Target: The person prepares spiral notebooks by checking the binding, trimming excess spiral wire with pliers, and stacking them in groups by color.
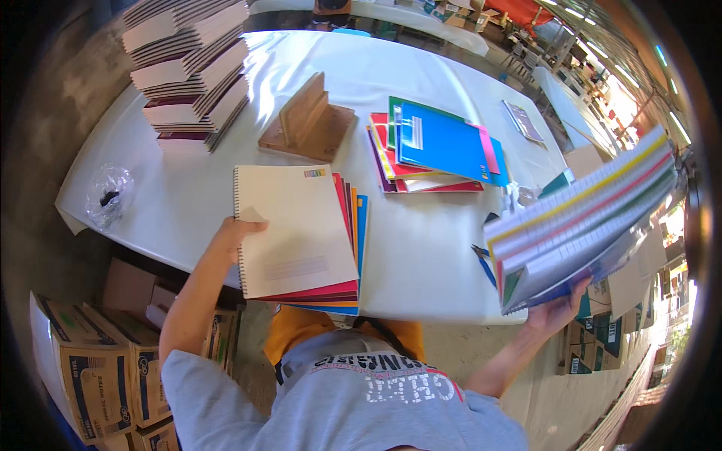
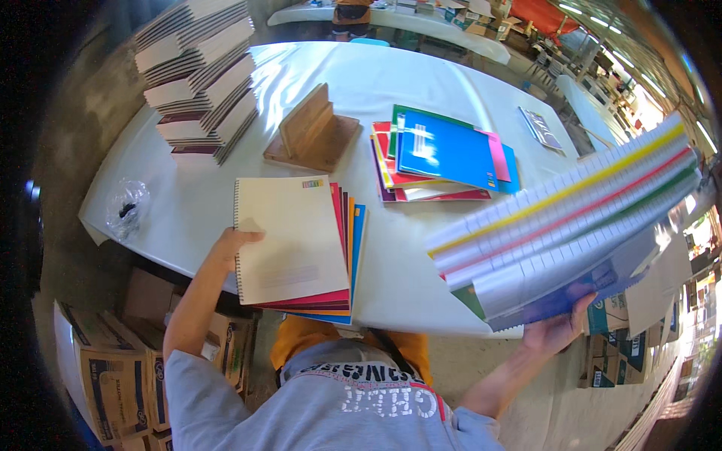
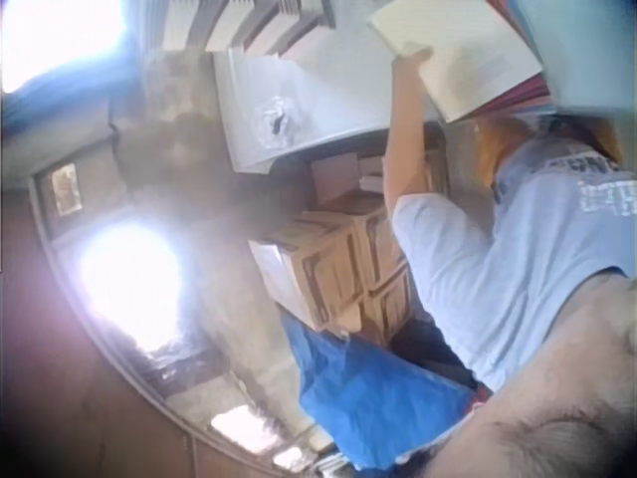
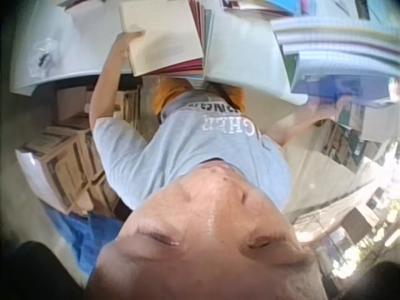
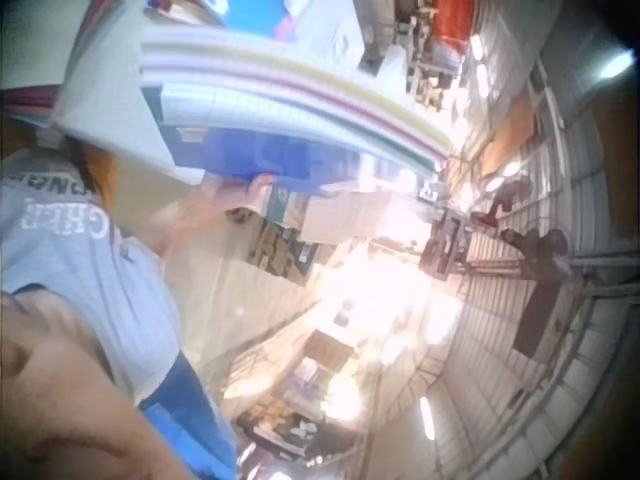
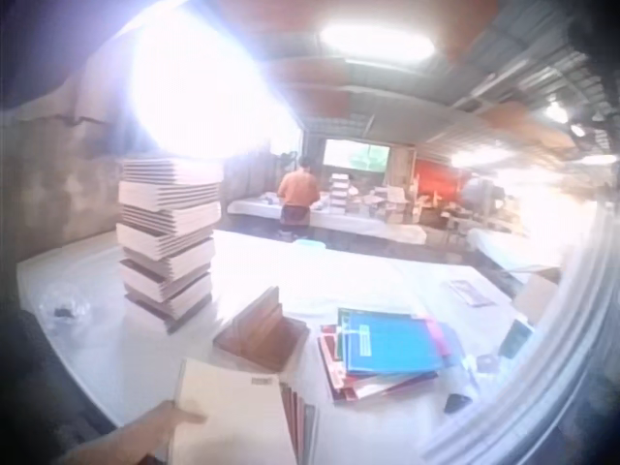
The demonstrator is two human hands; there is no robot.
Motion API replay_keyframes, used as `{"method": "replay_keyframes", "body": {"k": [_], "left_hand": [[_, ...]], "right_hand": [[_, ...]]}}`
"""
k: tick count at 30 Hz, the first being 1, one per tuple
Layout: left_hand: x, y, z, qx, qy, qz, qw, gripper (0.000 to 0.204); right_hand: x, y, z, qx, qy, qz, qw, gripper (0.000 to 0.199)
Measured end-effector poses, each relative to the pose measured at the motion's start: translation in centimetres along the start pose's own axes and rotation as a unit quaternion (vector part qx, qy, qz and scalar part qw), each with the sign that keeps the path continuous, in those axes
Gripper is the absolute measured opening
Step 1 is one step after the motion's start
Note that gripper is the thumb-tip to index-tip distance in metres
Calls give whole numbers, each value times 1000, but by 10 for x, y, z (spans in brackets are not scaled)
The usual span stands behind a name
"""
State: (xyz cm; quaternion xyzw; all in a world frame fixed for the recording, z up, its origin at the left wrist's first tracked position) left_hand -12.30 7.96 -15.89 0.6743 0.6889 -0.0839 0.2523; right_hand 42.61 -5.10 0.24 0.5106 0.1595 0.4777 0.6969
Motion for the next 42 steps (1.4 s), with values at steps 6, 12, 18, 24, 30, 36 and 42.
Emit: {"method": "replay_keyframes", "body": {"k": [6,12,18,24,30,36,42], "left_hand": [[-56,-7,-45,60,94,-102,989,42],[-183,-35,-142,27,305,-228,924,47],[-303,-83,-188,-34,473,-407,780,47],[-253,-80,-167,-196,371,-225,879,47],[-126,-22,-105,-132,298,-135,936,47],[-49,6,-51,-89,172,-28,981,50],[-80,2,-73,-154,181,-14,971,49]], "right_hand": [[-3,17,-104,-16,89,70,993,27],[-52,66,-238,-89,336,-40,937,35],[-77,33,-297,-119,487,24,865,33],[-57,-35,-244,-334,360,-18,871,52],[-28,-39,-119,-367,160,-91,912,48],[-11,20,-4,-339,-35,-33,939,48],[2,29,29,-294,-92,5,951,38]]}}
Point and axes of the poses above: each hand's wrist, its own x-axis towards the middle knuckle, its own y-axis out of the palm, z = x × y, the point moved 9 cm from there along x, towards the middle knuckle, and after that the axes turned 2 degrees about x, right-handed, at the moved point
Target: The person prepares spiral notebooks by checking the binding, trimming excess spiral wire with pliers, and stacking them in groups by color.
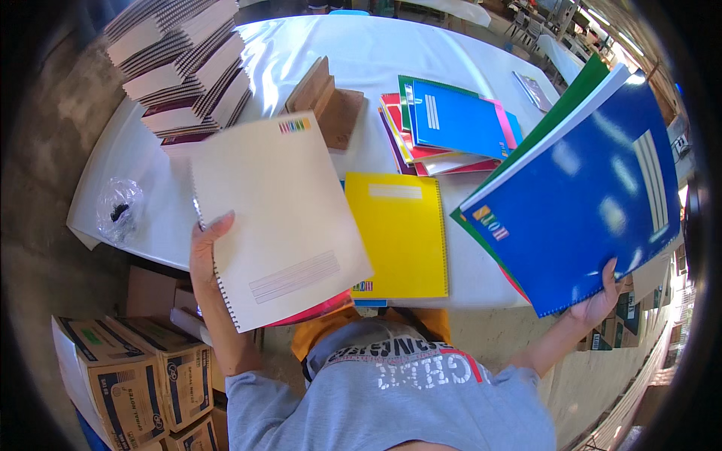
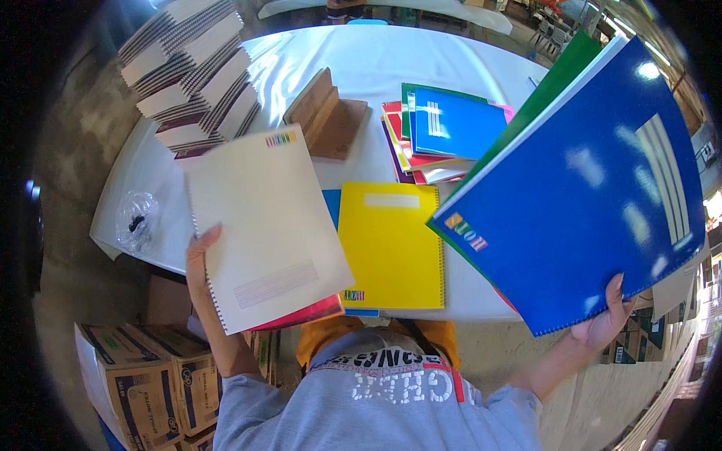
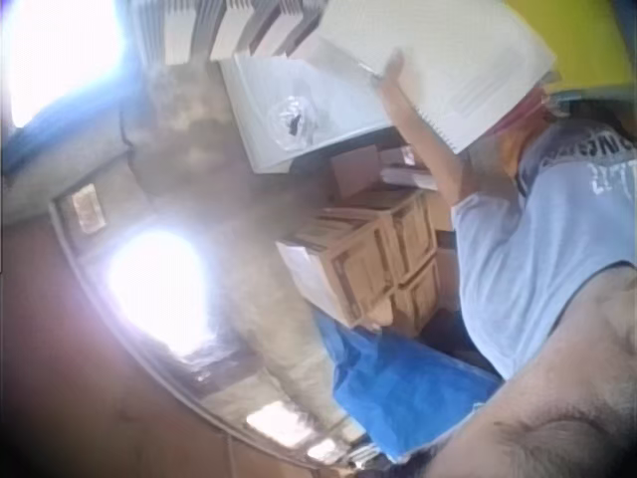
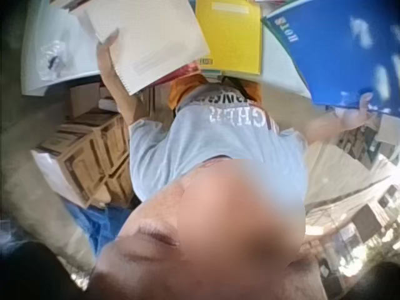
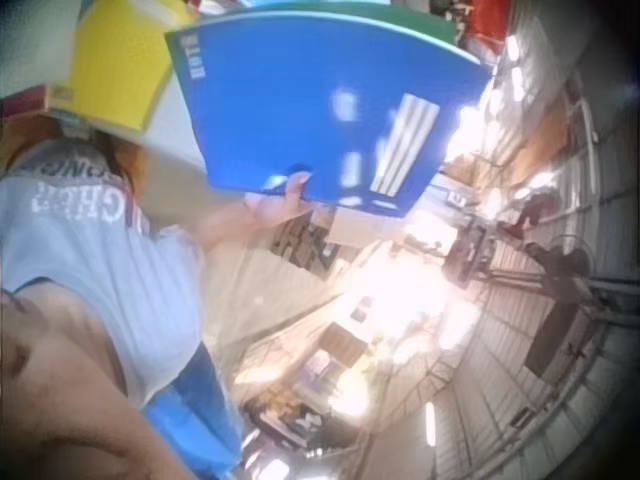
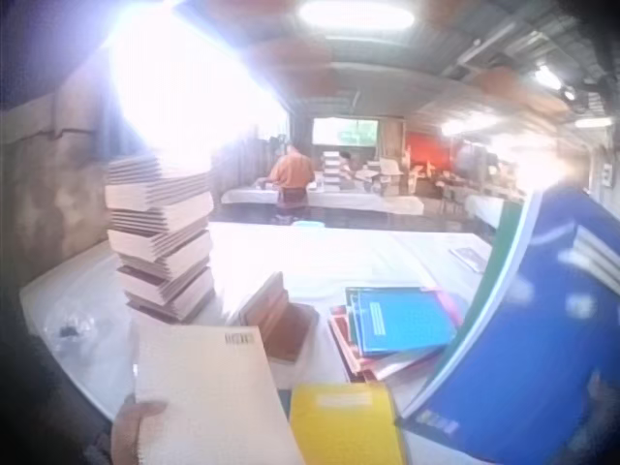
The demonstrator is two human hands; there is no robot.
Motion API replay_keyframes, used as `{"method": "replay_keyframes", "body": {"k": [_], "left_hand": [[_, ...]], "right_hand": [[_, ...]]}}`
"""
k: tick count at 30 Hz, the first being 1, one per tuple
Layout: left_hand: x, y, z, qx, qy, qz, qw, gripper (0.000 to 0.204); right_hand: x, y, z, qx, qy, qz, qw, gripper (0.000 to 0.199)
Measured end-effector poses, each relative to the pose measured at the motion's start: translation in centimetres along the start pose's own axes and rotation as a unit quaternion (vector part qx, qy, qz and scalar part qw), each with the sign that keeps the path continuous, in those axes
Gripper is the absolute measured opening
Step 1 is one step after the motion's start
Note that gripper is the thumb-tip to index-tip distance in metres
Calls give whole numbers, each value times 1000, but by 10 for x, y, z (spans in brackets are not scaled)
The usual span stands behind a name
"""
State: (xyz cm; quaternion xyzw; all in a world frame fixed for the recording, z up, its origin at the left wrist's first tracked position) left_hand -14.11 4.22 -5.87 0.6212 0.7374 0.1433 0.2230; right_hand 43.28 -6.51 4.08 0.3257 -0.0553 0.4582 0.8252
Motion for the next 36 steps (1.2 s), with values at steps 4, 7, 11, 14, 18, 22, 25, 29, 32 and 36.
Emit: {"method": "replay_keyframes", "body": {"k": [4,7,11,14,18,22,25,29,32,36], "left_hand": [[-5,36,-33,-77,54,22,995,38],[6,59,-24,-173,-20,77,982,29],[31,34,41,-96,-142,29,985,29],[45,1,92,23,-159,51,986,36],[43,-23,92,61,-107,5,992,38],[7,-24,12,94,0,-52,994,41],[-36,-44,-58,71,166,-159,971,43],[-89,-53,-128,61,290,-186,937,42],[-105,-20,-149,-15,281,-81,956,40],[-85,23,-136,-141,207,75,965,44]], "right_hand": [[14,-14,-13,107,24,44,993,43],[11,7,-13,245,58,115,961,45],[11,-3,-10,316,61,137,937,46],[8,4,-4,325,34,136,935,44],[4,57,-11,313,95,182,927,39],[0,90,-61,268,122,88,952,37],[-21,124,-111,182,230,39,955,40],[-63,119,-210,103,412,66,903,43],[-88,110,-235,7,380,88,921,47],[-77,74,-205,39,279,67,957,51]]}}
Point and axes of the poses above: each hand's wrist, its own x-axis towards the middle knuckle, its own y-axis out of the palm, z = x × y, the point moved 9 cm from there along x, towards the middle knuckle, and after that the axes turned 2 degrees about x, right-handed, at the moved point
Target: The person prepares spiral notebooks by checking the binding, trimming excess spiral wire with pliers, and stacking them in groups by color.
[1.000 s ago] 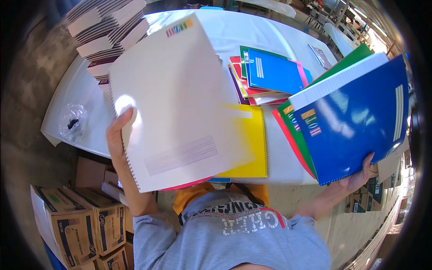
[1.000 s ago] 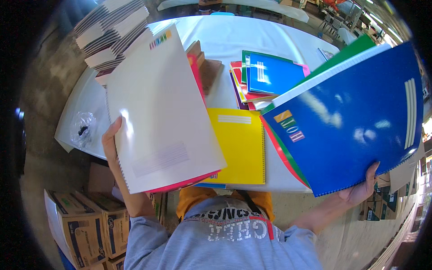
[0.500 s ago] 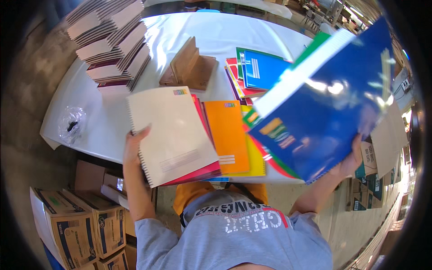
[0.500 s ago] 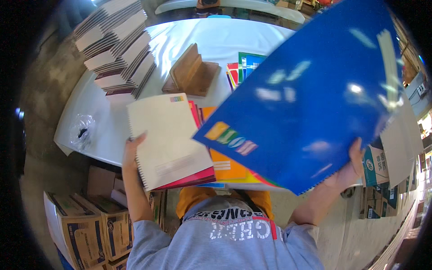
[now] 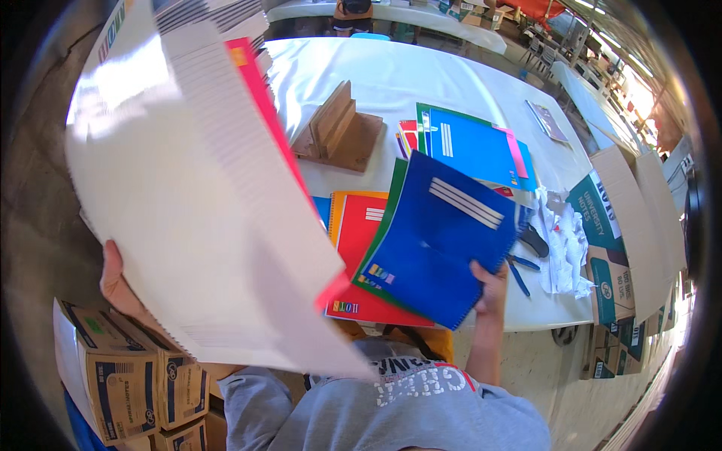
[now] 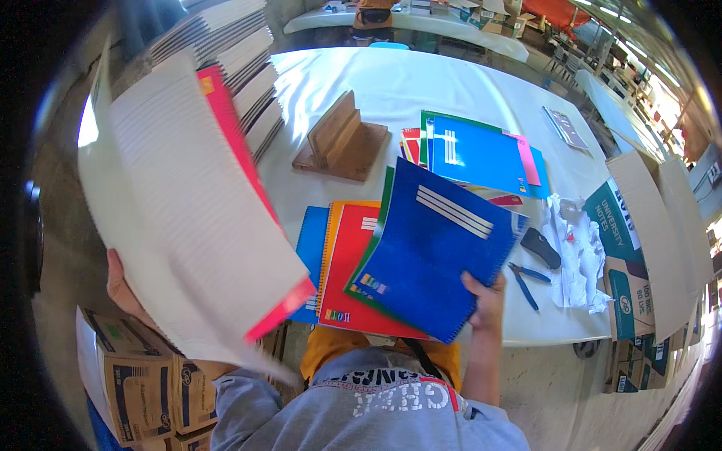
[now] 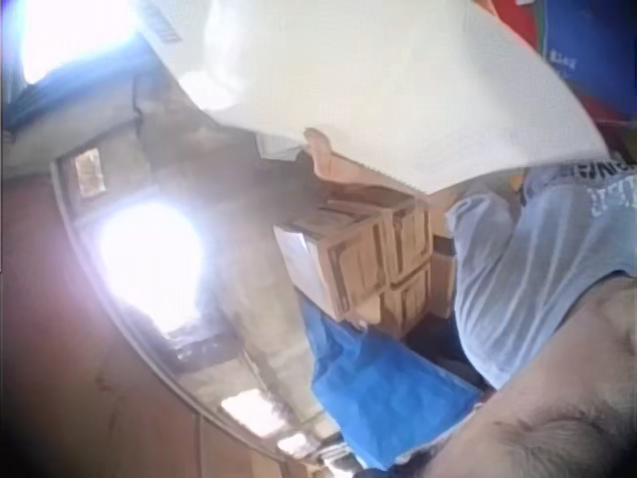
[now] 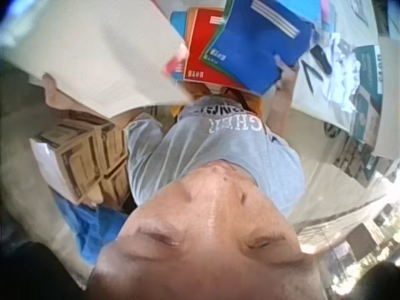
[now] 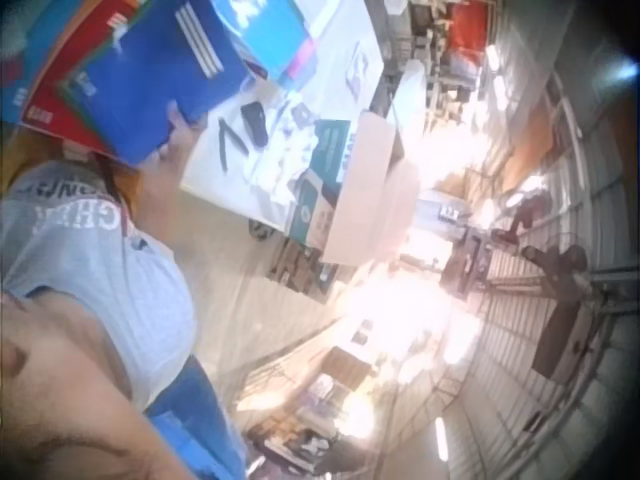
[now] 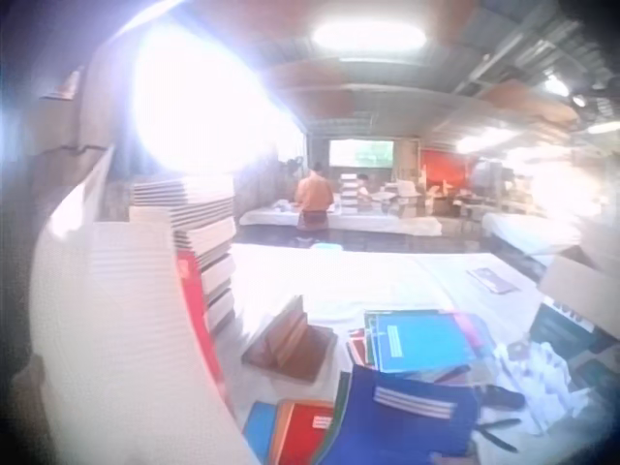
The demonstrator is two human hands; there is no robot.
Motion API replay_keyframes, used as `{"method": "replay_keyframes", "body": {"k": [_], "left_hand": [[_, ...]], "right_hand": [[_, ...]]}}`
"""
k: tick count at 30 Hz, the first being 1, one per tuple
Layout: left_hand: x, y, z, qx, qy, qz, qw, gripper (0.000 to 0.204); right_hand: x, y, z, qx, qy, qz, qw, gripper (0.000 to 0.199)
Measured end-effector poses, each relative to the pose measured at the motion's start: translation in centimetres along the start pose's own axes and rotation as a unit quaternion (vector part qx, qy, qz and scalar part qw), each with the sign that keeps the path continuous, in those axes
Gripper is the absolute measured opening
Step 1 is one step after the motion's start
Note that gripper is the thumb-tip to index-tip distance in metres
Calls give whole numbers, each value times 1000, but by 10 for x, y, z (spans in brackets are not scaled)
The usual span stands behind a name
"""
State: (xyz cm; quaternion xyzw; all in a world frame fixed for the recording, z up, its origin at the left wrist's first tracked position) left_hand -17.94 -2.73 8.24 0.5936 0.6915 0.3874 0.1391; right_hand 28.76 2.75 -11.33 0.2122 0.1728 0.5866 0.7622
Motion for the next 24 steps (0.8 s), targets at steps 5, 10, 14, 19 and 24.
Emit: {"method": "replay_keyframes", "body": {"k": [5,10,14,19,24], "left_hand": [[24,-107,93,246,-39,-180,951,38],[4,-71,229,227,-201,-48,952,37],[10,-73,219,255,-212,-36,943,39],[15,-44,111,294,-31,-91,951,41],[14,-64,44,144,51,-71,986,40]], "right_hand": [[-18,-73,110,63,-230,-11,971,50],[-33,-102,172,179,-197,148,953,50],[-25,-56,151,245,-173,275,914,48],[-2,-30,60,258,-99,164,947,46],[3,-33,11,213,-95,87,969,44]]}}
Point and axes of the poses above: each hand's wrist, its own x-axis towards the middle knuckle, its own y-axis out of the palm, z = x × y, the point moved 9 cm from there along x, towards the middle knuckle, and after that the axes turned 2 degrees about x, right-handed, at the moved point
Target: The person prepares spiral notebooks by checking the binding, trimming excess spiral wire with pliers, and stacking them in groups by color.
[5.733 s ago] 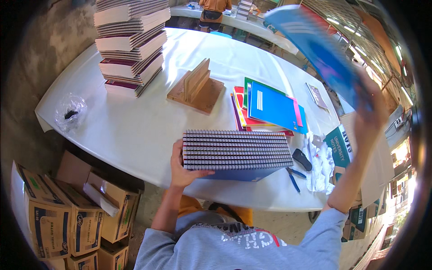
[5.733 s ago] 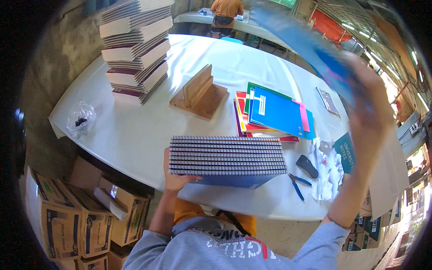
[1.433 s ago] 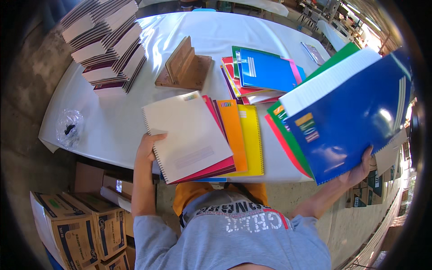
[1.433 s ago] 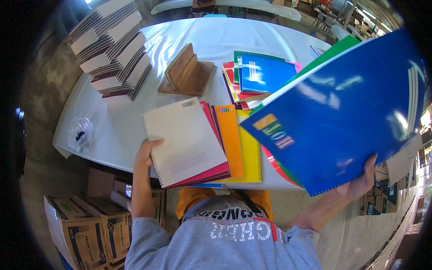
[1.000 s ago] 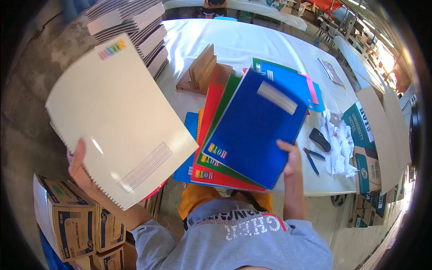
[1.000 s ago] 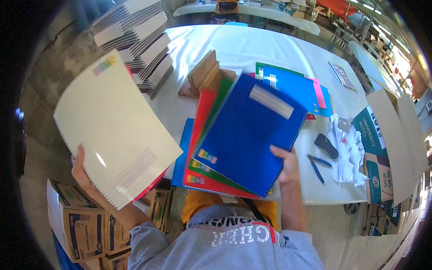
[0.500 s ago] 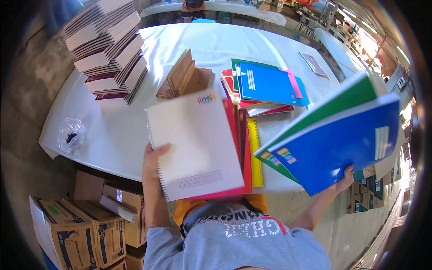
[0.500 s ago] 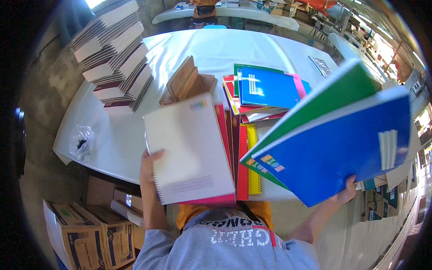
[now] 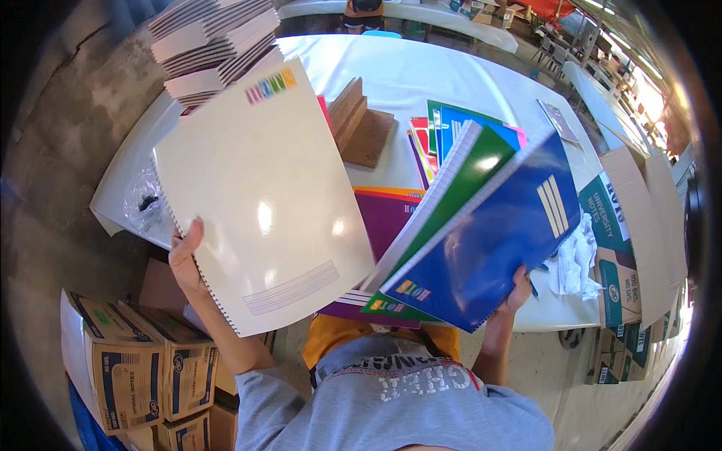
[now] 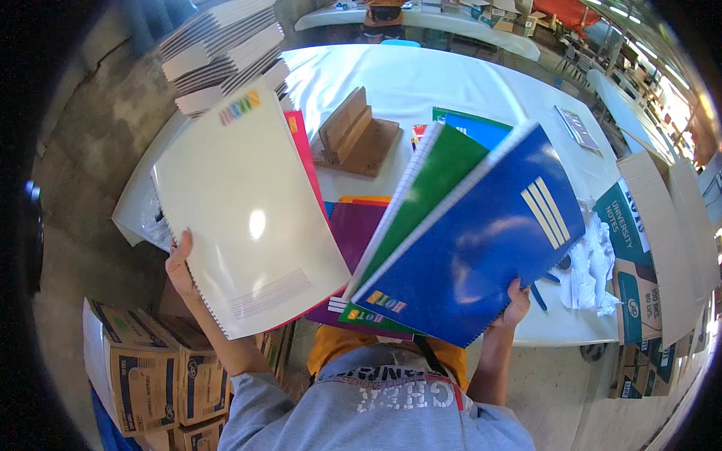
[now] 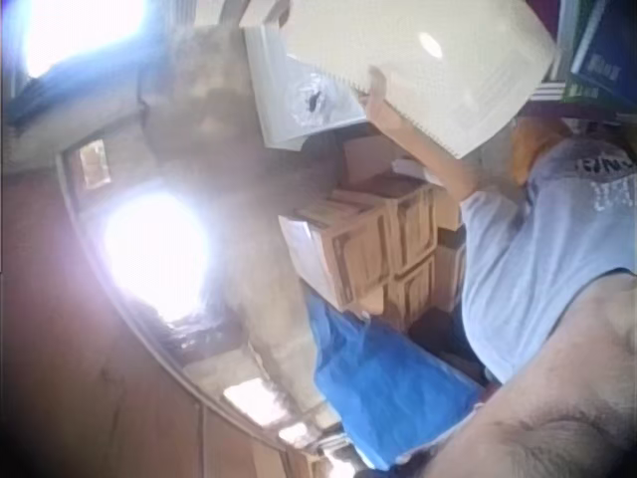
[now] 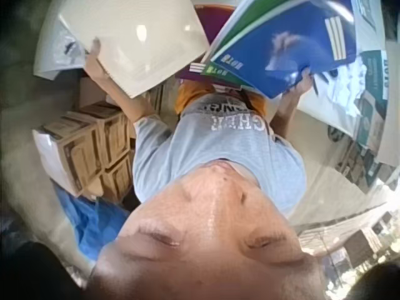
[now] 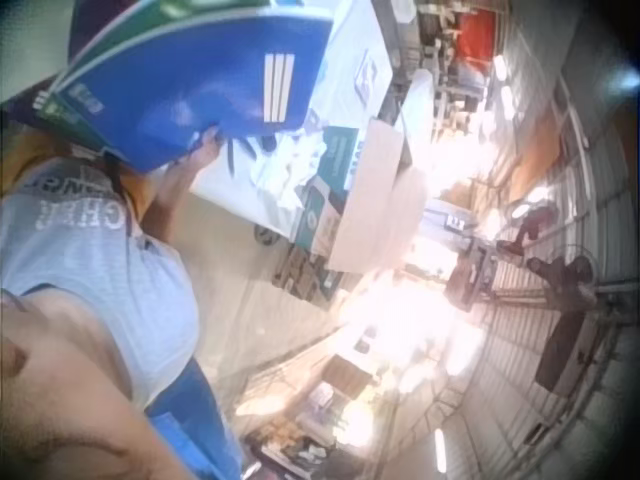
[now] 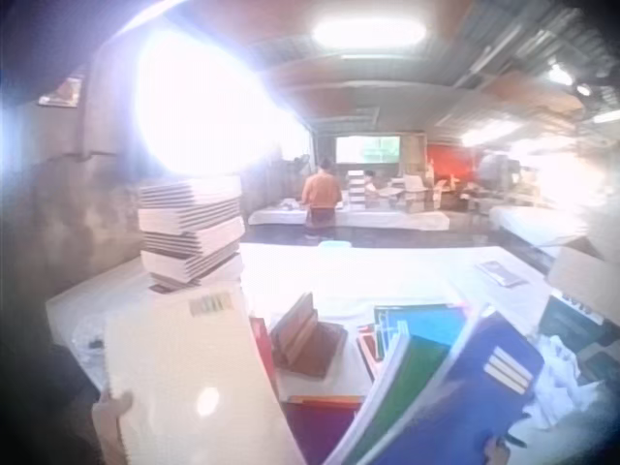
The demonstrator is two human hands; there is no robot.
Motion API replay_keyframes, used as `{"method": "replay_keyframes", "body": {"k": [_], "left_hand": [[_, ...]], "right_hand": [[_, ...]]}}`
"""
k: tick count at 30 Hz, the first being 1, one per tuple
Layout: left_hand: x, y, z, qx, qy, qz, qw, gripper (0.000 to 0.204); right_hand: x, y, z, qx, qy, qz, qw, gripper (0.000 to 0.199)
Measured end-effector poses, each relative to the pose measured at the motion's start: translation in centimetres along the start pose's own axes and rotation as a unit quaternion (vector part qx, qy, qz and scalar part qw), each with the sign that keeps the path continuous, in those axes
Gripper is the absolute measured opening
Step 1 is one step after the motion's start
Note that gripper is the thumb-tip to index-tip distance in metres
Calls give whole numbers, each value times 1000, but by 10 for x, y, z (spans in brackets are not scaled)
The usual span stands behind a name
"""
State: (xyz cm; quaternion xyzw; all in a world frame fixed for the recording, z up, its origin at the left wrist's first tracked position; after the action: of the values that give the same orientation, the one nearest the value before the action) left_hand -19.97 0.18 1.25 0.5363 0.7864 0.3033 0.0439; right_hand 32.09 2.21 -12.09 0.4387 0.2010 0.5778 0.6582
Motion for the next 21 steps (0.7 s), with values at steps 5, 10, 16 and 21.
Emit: {"method": "replay_keyframes", "body": {"k": [5,10,16,21], "left_hand": [[2,37,29,-170,-46,37,984,39],[12,64,112,-197,-184,26,963,40],[-18,39,212,53,-317,93,942,44],[-11,54,140,88,-219,60,970,45]], "right_hand": [[4,-41,42,-1,-51,-7,999,41],[2,-40,82,29,-88,23,995,40],[0,-23,101,84,-83,63,991,39],[9,1,53,149,-30,108,982,38]]}}
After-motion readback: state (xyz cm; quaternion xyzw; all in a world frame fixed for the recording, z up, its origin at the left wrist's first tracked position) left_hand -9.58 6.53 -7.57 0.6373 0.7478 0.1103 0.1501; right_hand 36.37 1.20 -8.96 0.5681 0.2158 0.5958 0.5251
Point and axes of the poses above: each hand's wrist, its own x-axis towards the middle knuckle, its own y-axis out of the palm, z = x × y, the point moved 9 cm from there along x, towards the middle knuckle, and after that the axes turned 2 degrees about x, right-handed, at the moved point
